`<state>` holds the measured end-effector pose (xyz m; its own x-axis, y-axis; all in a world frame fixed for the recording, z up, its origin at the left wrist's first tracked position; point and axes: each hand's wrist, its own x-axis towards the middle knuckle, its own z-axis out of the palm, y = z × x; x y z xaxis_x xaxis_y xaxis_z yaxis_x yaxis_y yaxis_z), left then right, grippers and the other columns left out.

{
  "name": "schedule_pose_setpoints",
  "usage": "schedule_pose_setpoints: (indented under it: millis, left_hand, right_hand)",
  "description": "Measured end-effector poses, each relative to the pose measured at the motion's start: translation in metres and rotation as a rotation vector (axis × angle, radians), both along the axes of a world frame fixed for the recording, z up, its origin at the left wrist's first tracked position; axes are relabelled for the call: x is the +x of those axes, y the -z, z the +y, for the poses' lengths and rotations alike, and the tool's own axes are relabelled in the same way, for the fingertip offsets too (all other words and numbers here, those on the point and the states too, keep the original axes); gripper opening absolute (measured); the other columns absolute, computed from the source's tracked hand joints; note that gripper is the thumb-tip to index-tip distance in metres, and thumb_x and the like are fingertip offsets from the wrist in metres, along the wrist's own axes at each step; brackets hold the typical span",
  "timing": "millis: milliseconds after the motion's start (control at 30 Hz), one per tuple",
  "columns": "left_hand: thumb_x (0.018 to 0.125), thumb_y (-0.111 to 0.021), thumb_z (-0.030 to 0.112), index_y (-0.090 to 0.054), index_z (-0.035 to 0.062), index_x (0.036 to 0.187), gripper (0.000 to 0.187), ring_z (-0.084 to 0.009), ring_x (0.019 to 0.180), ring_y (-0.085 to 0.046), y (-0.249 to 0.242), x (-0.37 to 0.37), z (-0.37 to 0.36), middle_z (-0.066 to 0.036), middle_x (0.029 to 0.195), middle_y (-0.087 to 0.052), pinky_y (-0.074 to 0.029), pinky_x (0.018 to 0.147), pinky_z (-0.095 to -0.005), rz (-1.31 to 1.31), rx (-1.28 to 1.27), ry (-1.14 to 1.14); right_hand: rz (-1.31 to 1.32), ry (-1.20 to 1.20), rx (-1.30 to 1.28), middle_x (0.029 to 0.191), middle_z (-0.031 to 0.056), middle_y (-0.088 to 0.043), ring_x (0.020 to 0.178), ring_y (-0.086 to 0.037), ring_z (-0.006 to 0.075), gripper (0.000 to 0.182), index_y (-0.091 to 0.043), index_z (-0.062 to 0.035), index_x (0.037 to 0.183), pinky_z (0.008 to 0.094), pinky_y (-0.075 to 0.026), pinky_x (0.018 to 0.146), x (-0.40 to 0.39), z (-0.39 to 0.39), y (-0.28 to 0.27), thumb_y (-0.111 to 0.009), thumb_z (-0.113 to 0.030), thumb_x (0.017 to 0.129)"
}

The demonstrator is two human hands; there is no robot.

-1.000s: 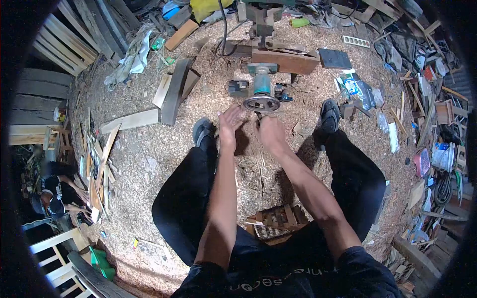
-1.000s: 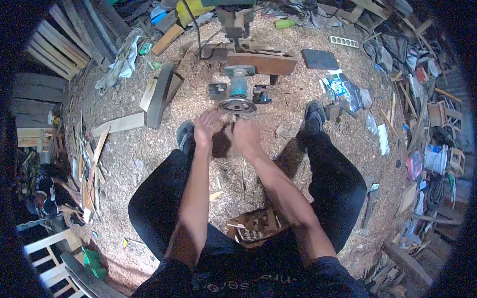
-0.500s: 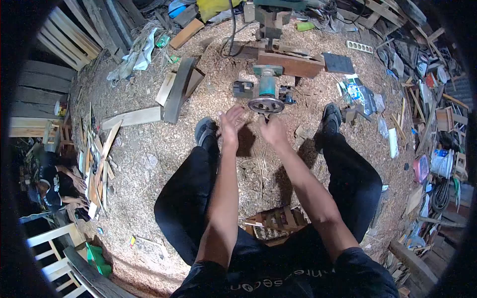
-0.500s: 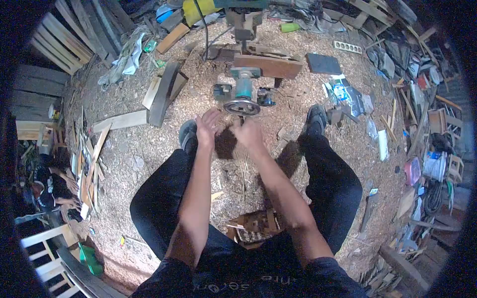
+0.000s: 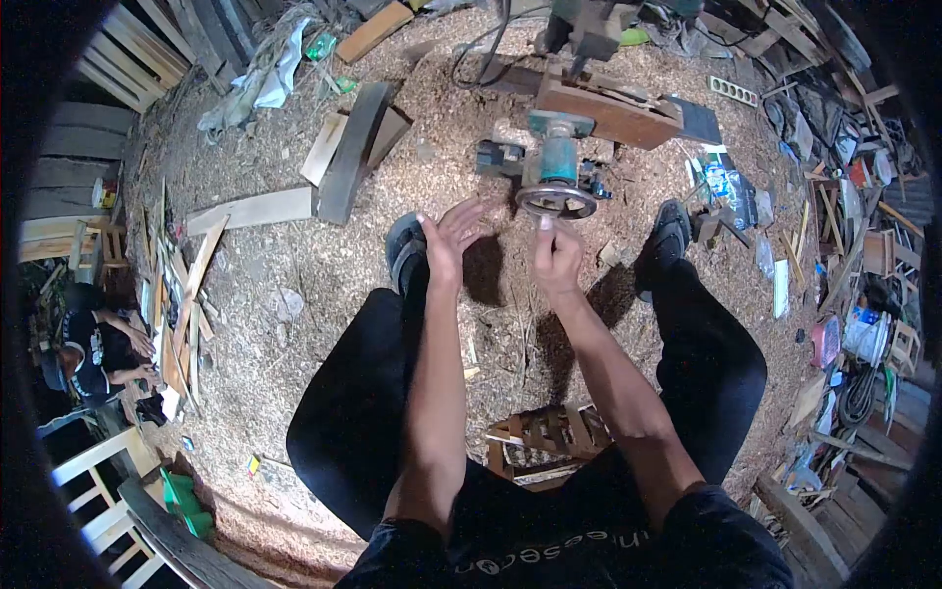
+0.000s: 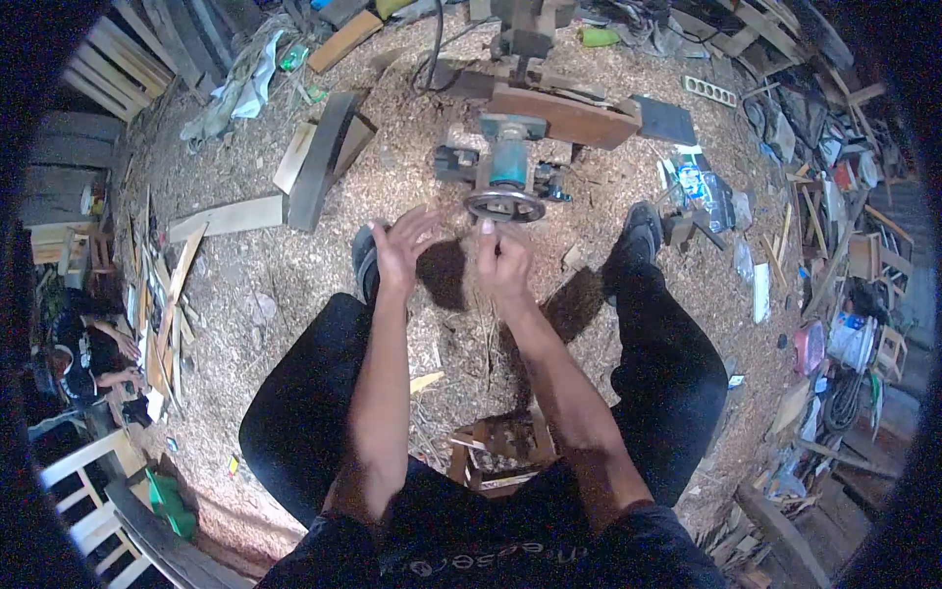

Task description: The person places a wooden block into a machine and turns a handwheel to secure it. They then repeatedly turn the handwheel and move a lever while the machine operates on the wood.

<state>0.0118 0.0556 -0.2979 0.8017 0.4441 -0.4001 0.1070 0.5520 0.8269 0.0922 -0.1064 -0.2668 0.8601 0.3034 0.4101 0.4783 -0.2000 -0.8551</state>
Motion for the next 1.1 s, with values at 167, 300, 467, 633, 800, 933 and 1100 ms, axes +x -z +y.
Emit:
schedule_pose_setpoints:
  millis: [167, 300, 467, 633, 800, 933, 1100]
  left_hand:
    - [0.091, -0.001, 0.075, -0.051, 0.0026, 0.135, 0.099, -0.0294, 0.133, -0.045, 0.004, -0.007, 0.001, -0.015, 0.131, -0.059, -0.029, 0.11, -0.0484, 0.019, 0.058, 0.006]
    - [0.092, 0.0, 0.074, -0.051, 0.0035, 0.135, 0.097, -0.0291, 0.134, -0.044, 0.001, 0.001, -0.015, -0.014, 0.131, -0.059, -0.026, 0.112, -0.0491, -0.006, 0.046, 0.006]
    - [0.094, -0.003, 0.072, -0.051, 0.0, 0.134, 0.096, -0.029, 0.132, -0.045, 0.003, 0.011, -0.017, -0.016, 0.131, -0.059, -0.025, 0.113, -0.044, -0.071, 0.044, -0.014]
    - [0.095, -0.008, 0.072, -0.047, -0.0069, 0.137, 0.097, -0.0291, 0.126, -0.05, -0.016, 0.031, -0.023, -0.02, 0.132, -0.057, -0.029, 0.113, -0.0401, -0.072, 0.078, -0.061]
    - [0.098, -0.022, 0.066, -0.038, -0.011, 0.14, 0.089, -0.0288, 0.126, -0.048, -0.019, 0.043, -0.034, -0.021, 0.136, -0.051, -0.03, 0.113, -0.0402, 0.103, -0.104, -0.101]
    - [0.101, -0.042, 0.05, -0.049, -0.0053, 0.13, 0.063, -0.0261, 0.117, -0.054, 0.016, 0.046, -0.027, -0.016, 0.122, -0.059, -0.038, 0.107, -0.0391, -0.039, -0.16, -0.089]
    - [0.101, -0.053, 0.035, -0.055, -0.0055, 0.126, 0.048, -0.0257, 0.111, -0.06, -0.006, 0.044, -0.043, -0.015, 0.118, -0.061, -0.047, 0.102, -0.0401, -0.074, -0.144, -0.121]
  right_hand:
    - [0.256, 0.09, 0.039, 0.052, 0.0113, -0.036, 0.048, -0.031, 0.0194, 0.046, -0.042, 0.0044, 0.058, 0.038, -0.027, 0.048, -0.002, 0.006, 0.0, -0.053, -0.016, 0.098]
    - [0.276, 0.066, -0.031, 0.05, 0.0113, -0.036, 0.046, -0.033, 0.0168, 0.044, -0.044, 0.0037, 0.058, 0.0378, -0.028, 0.047, 0.0, 0.004, -0.002, -0.052, -0.015, 0.098]
    - [0.253, 0.01, 0.011, 0.051, 0.0153, -0.047, 0.044, -0.044, 0.0183, 0.04, -0.051, 0.0028, 0.059, 0.0378, -0.034, 0.047, -0.006, 0.024, 0.001, -0.055, -0.014, 0.095]
    - [0.147, -0.005, 0.085, 0.054, 0.0175, -0.053, 0.045, -0.047, 0.0185, 0.035, -0.057, 0.0035, 0.061, 0.0367, -0.037, 0.048, -0.008, 0.031, -0.007, -0.06, -0.013, 0.092]
    - [0.262, 0.098, 0.021, 0.053, 0.0159, -0.05, 0.046, -0.043, 0.0135, 0.034, -0.058, 0.0035, 0.061, 0.0339, -0.038, 0.048, -0.01, 0.034, -0.004, -0.066, -0.015, 0.089]
    - [0.389, 0.086, 0.02, 0.05, 0.0127, -0.044, 0.047, -0.041, 0.0099, 0.035, -0.056, 0.0024, 0.058, 0.0337, -0.037, 0.047, -0.006, 0.015, 0.013, -0.067, -0.014, 0.087]
    - [0.373, -0.002, 0.003, 0.048, 0.0083, -0.041, 0.051, -0.041, 0.0046, 0.032, -0.055, 0.0021, 0.056, 0.0314, -0.038, 0.046, 0.005, -0.006, 0.011, -0.063, -0.012, 0.084]
